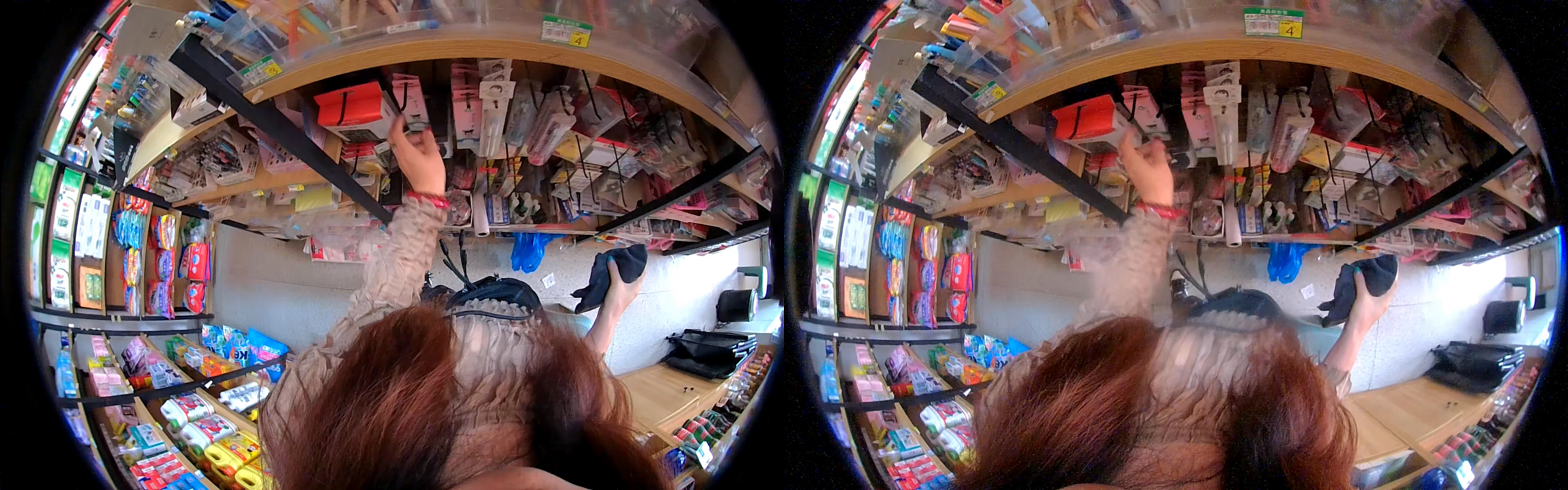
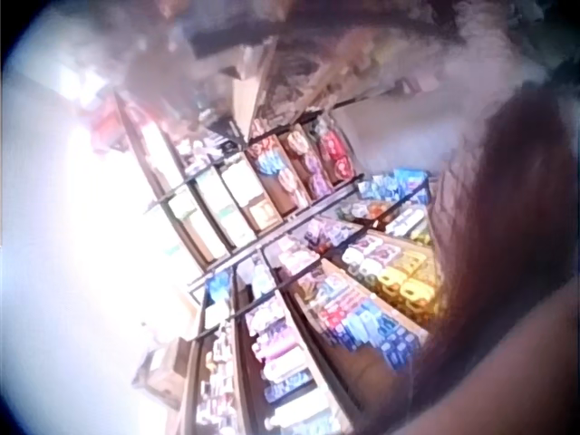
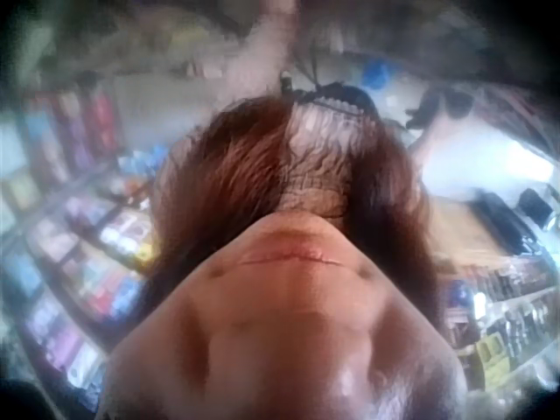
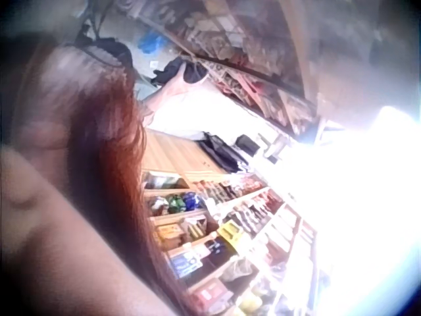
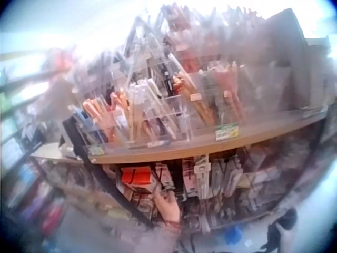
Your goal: The person wipes the packaging of various small retail items on a store shelf using a dark cloth. They pick up items such as pink and white boxes, wipe them, and place them back on the shelf. The person also wipes a blue plastic stool on the floor.
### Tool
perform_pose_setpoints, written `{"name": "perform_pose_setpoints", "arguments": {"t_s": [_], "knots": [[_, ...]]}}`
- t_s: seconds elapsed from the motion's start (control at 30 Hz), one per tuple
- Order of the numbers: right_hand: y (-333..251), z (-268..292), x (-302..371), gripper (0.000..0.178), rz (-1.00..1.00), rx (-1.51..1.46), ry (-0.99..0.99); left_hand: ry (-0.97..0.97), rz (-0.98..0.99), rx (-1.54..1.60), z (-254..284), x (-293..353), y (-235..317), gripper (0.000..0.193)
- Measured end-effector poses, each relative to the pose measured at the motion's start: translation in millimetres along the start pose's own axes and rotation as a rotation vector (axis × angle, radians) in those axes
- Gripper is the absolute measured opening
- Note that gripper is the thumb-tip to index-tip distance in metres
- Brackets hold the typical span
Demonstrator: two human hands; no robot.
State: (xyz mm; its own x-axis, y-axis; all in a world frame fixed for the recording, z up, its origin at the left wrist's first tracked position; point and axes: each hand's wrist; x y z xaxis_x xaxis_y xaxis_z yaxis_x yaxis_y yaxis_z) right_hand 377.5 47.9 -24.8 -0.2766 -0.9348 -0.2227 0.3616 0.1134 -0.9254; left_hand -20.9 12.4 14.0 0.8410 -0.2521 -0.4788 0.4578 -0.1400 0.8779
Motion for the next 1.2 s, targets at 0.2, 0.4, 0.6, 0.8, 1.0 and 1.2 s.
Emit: {"name": "perform_pose_setpoints", "arguments": {"t_s": [0.2, 0.4, 0.6, 0.8, 1.0, 1.2], "knots": [[1, 0, 4, 0.055, -0.088, -0.087, -0.007, -0.226, 0.01, -0.223, -30, 20, -13, 0.042], [-4, 2, 6, 0.056, -0.099, -0.108, -0.009, -0.175, 0.021, -0.281, -43, 27, -22, 0.041], [18, 9, 1, 0.055, -0.123, -0.132, 0.026, -0.293, 0.173, -0.038, -34, 31, -12, 0.026], [7, 2, 6, 0.053, -0.124, -0.162, -0.02, -0.482, 0.27, 0.293, -3, 31, -22, 0.02], [-9, 3, 12, 0.047, -0.229, -0.531, -0.184, -0.653, 0.283, 0.388, 18, 36, -5, 0.023], [-63, -45, 10, 0.039, -0.171, -0.885, -0.25, -0.684, -0.073, 0.101, 3, 79, 61, 0.017]]}}
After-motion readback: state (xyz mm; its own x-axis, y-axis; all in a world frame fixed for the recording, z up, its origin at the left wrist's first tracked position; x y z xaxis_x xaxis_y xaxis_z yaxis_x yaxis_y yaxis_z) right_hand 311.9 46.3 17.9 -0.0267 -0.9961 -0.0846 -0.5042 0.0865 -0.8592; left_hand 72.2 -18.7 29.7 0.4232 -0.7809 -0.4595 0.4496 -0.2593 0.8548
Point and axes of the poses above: each hand's wrist, its own x-axis away from the middle knuckle, its own z-axis out of the back of the hand, y = z × x, and after that the axes turned 1 degree about z, right-handed
